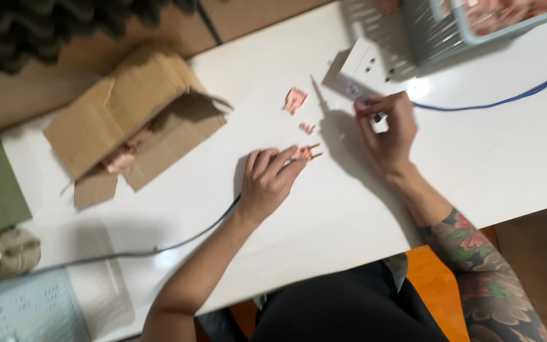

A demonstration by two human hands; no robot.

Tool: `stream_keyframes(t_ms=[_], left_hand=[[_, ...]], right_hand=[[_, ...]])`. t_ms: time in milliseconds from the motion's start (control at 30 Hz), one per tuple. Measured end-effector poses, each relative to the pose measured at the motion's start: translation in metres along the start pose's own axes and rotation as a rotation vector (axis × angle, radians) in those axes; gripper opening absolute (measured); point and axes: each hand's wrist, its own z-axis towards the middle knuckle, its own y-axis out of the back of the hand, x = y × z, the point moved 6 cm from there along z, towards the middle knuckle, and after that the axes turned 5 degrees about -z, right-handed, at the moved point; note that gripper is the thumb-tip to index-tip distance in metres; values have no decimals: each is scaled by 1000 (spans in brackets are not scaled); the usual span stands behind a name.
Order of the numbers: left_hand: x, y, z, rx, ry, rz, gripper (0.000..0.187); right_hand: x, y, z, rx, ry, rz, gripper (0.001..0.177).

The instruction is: The person wires an electrical plug by unscrewing the casing, inserting wires into terminals, and tightening the screws to secure them.

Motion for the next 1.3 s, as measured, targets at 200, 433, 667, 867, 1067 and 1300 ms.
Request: stream_keyframes(t_ms=[200, 433, 667, 867, 1067, 1300], left_hand=[[2, 2, -1, 28, 13, -11, 6], [5, -2, -5, 29, 54, -6, 6], [2, 3, 2, 28, 78, 6, 5], [3, 5, 4, 35, 125, 22, 18], [3, 8, 6, 1, 130, 81, 30], [2, 7, -3, 11, 140, 198, 43]], right_hand=[[14, -21, 11, 45, 59, -168, 14], [10, -32, 3, 199, 79, -347, 21], [27, -42, 2, 400, 112, -220, 43], [48, -51, 29, 620, 327, -185, 35], [57, -64, 39, 680, 401, -170, 26], [48, -64, 26, 665, 378, -170, 23]])
